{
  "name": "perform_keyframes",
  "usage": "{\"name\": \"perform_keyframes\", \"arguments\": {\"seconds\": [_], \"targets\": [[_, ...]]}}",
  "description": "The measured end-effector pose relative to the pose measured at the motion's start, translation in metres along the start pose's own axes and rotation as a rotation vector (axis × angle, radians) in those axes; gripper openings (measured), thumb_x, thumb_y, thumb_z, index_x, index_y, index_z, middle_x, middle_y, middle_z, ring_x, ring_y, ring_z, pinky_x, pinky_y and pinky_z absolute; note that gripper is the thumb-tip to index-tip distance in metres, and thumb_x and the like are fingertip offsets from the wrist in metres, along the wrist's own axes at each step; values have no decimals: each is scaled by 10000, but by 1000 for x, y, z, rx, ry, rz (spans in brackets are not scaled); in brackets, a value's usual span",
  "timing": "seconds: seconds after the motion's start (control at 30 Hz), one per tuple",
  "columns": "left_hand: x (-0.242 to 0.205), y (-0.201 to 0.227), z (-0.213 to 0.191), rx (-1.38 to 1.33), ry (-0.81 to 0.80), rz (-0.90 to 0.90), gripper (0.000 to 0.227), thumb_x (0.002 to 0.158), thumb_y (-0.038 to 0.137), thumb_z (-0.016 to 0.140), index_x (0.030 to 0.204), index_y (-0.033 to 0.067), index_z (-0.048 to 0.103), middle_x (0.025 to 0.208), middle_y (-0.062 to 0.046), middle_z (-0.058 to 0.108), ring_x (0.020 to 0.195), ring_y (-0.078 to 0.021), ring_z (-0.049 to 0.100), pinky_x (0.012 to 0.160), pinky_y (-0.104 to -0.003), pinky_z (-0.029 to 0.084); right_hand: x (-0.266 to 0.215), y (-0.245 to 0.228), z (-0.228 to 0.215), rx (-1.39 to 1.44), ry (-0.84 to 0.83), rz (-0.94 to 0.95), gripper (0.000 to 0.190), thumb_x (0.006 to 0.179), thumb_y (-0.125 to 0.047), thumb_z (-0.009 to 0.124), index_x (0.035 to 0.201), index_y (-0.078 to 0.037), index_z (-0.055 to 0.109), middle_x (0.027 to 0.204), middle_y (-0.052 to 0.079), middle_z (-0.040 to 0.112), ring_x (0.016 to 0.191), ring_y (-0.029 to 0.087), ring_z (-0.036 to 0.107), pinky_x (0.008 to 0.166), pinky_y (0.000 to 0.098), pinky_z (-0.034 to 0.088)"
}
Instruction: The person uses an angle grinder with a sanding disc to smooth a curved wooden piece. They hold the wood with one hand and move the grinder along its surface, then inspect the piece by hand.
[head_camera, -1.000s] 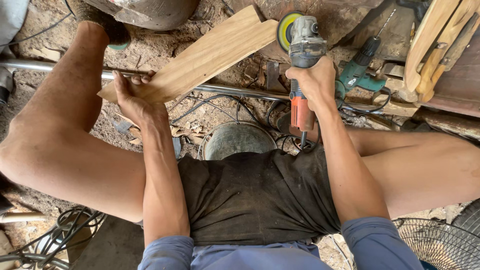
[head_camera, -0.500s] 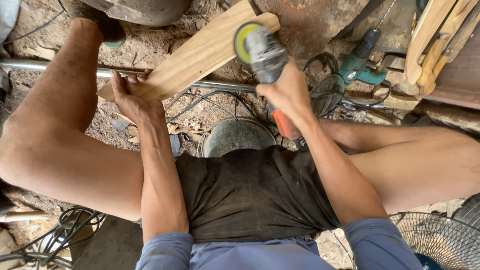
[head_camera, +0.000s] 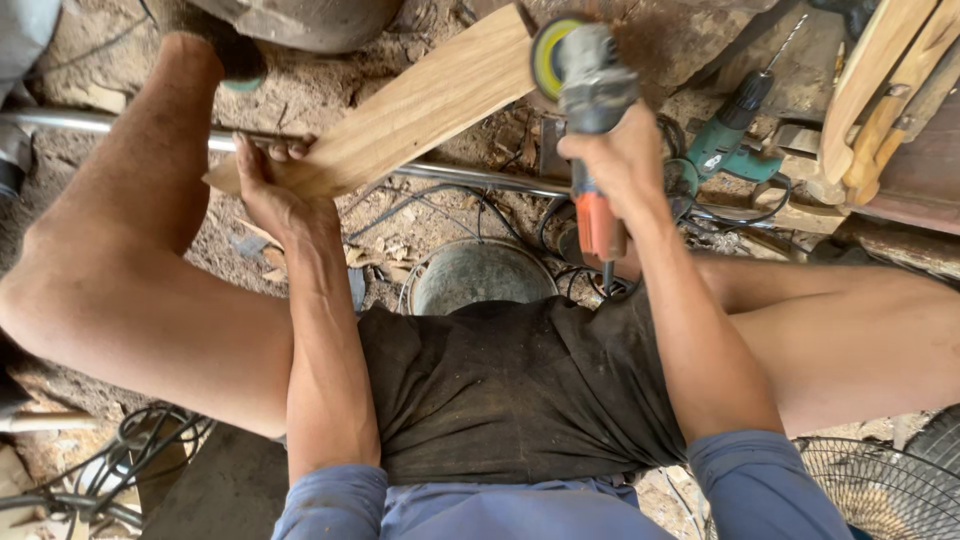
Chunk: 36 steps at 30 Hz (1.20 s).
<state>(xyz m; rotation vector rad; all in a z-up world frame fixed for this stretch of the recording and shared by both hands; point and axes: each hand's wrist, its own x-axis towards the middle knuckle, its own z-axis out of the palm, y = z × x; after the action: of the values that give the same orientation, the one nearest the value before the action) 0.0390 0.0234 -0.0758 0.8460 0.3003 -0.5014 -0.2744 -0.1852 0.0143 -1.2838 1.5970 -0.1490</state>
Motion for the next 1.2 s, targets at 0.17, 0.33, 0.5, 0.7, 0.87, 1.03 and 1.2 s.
{"name": "perform_keyframes", "arguments": {"seconds": [0.17, 0.33, 0.5, 0.7, 0.87, 1.03, 1.2], "targets": [[-6, -2, 13, 15, 20, 2, 241, 1025, 226, 601, 862, 52, 568, 644, -40, 544, 592, -187, 536, 732, -427, 610, -3, -5, -9, 16, -25, -78, 490, 646, -40, 801, 1121, -27, 678, 1011, 102, 745, 800, 196, 707, 713, 336, 604], [-18, 6, 15, 5, 46, -11, 258, 1038, 232, 578, 869, 37, 582, 647, -64, 567, 585, -192, 538, 708, -422, 587, -50, -5, 32, -145, -142, -186, 685, 626, -80, 815, 1240, 0, 521, 1020, 124, 715, 781, 213, 725, 709, 344, 610], [-18, 3, 19, 40, 40, 7, 252, 1049, 223, 571, 879, 38, 584, 660, -63, 566, 601, -196, 549, 743, -438, 605, -68, -15, 43, -343, -276, -73, 732, 631, -113, 830, 1269, -6, 488, 1008, 152, 693, 714, 244, 714, 691, 352, 616], [-14, 1, 12, 4, 34, -16, 255, 1037, 242, 570, 868, 52, 578, 640, -56, 558, 586, -190, 539, 722, -438, 586, -14, -10, 7, -121, -45, -95, 504, 623, -81, 804, 1090, -24, 625, 926, 78, 736, 720, 187, 715, 689, 347, 624], [-9, 0, 15, -8, 8, 1, 228, 1038, 232, 576, 891, 58, 587, 627, -48, 555, 582, -180, 531, 715, -415, 571, 12, -8, -16, -22, 13, -106, 351, 659, -53, 806, 1000, -34, 721, 927, 83, 742, 762, 178, 679, 699, 354, 555], [-14, 0, 7, -17, 73, -10, 221, 1043, 218, 579, 902, 49, 585, 630, -53, 553, 581, -189, 529, 699, -409, 563, -7, -5, 6, -31, -47, -168, 463, 603, -41, 811, 1042, -29, 662, 957, 98, 716, 776, 200, 678, 702, 356, 576], [-9, -4, 11, 4, 64, -8, 224, 1028, 221, 578, 879, 54, 570, 612, -35, 529, 574, -189, 539, 685, -417, 589, -17, -9, 23, -146, -58, -177, 544, 589, -70, 843, 1067, -31, 587, 962, 99, 686, 755, 190, 694, 682, 345, 593]]}}
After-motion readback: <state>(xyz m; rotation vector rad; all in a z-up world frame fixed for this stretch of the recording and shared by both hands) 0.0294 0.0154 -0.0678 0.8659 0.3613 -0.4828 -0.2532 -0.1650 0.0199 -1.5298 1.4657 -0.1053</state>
